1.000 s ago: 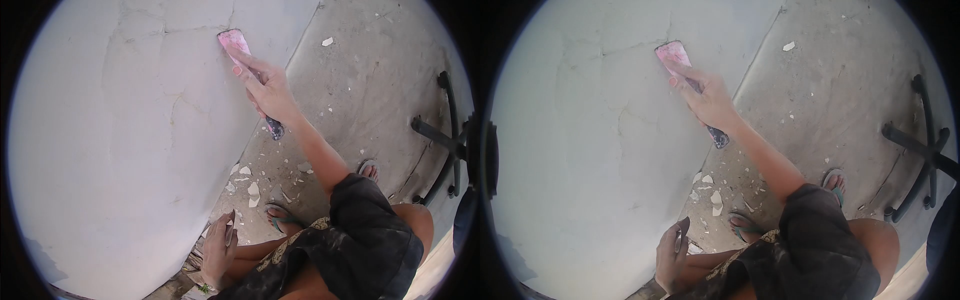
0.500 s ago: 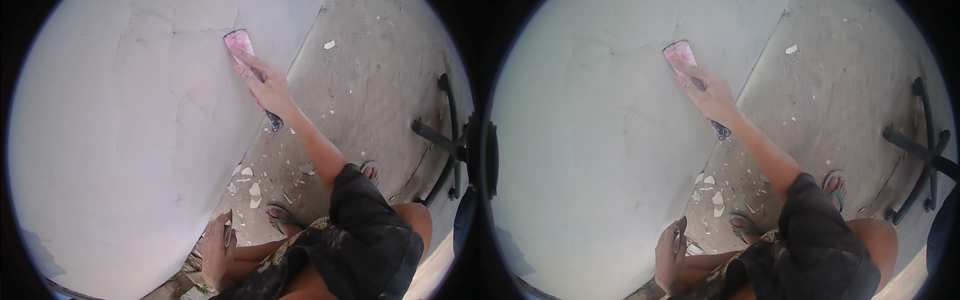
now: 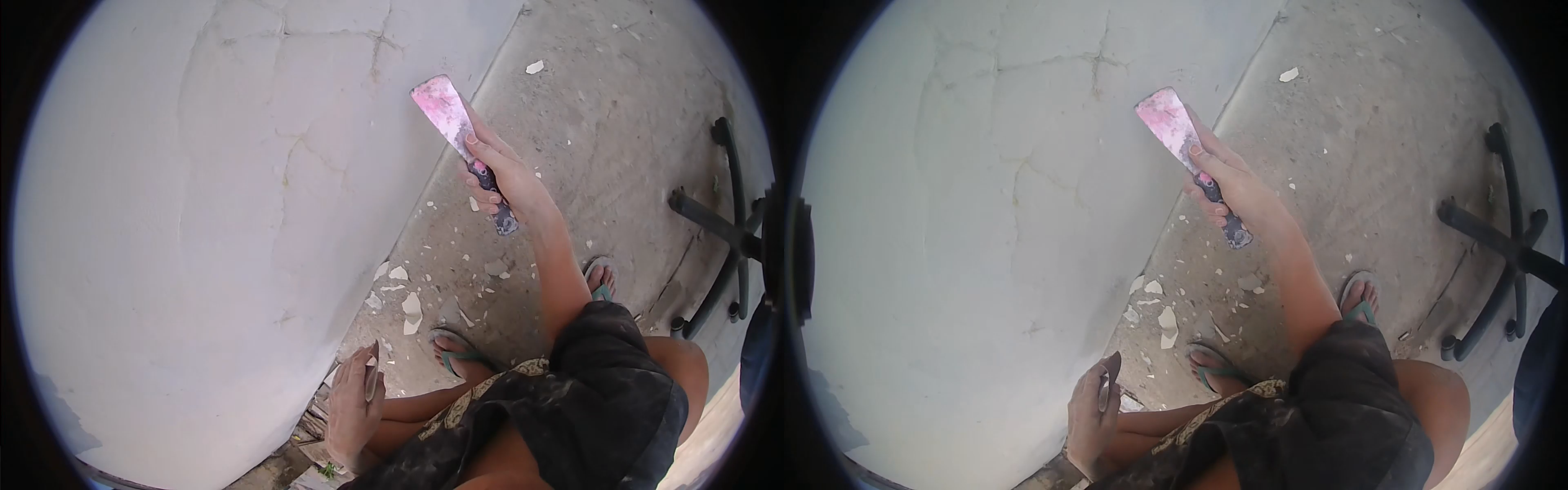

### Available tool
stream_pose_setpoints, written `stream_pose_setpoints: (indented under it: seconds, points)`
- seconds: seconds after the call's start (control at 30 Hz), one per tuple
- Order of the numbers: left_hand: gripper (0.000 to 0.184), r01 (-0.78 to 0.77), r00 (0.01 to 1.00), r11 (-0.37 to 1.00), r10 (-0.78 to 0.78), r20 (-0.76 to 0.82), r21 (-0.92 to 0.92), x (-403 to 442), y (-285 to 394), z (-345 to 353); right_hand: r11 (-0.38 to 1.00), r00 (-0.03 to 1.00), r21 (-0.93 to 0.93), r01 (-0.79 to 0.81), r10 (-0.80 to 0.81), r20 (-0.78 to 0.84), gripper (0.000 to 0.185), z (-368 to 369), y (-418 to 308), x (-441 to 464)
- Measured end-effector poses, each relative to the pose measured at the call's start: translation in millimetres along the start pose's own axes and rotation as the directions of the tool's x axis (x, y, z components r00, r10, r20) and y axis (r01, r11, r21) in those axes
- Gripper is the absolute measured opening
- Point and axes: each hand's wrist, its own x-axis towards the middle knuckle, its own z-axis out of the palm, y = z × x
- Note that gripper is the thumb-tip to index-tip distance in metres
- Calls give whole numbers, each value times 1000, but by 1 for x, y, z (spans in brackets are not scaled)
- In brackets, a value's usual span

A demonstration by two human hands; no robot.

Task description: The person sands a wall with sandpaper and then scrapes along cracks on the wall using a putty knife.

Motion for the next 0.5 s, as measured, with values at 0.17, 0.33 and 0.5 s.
stream_pose_setpoints:
  seconds: [0.17, 0.33, 0.5]
  points:
    - [38, -5, 999, 1000, 5, -33, 4, -3, -3, -2, 591, 927, -793, 149, -363, -96, 60, -10, 17, -9]
    - [40, -29, 999, 1000, 28, -17, -13, -2, -4, 2, 9, 857, -998, 63, -513, 50, 51, -61, -28, -24]
    - [44, -32, 999, 999, 32, -12, -18, 4, -7, 4, 398, 819, -899, -184, -444, -363, 46, -42, -35, -42]
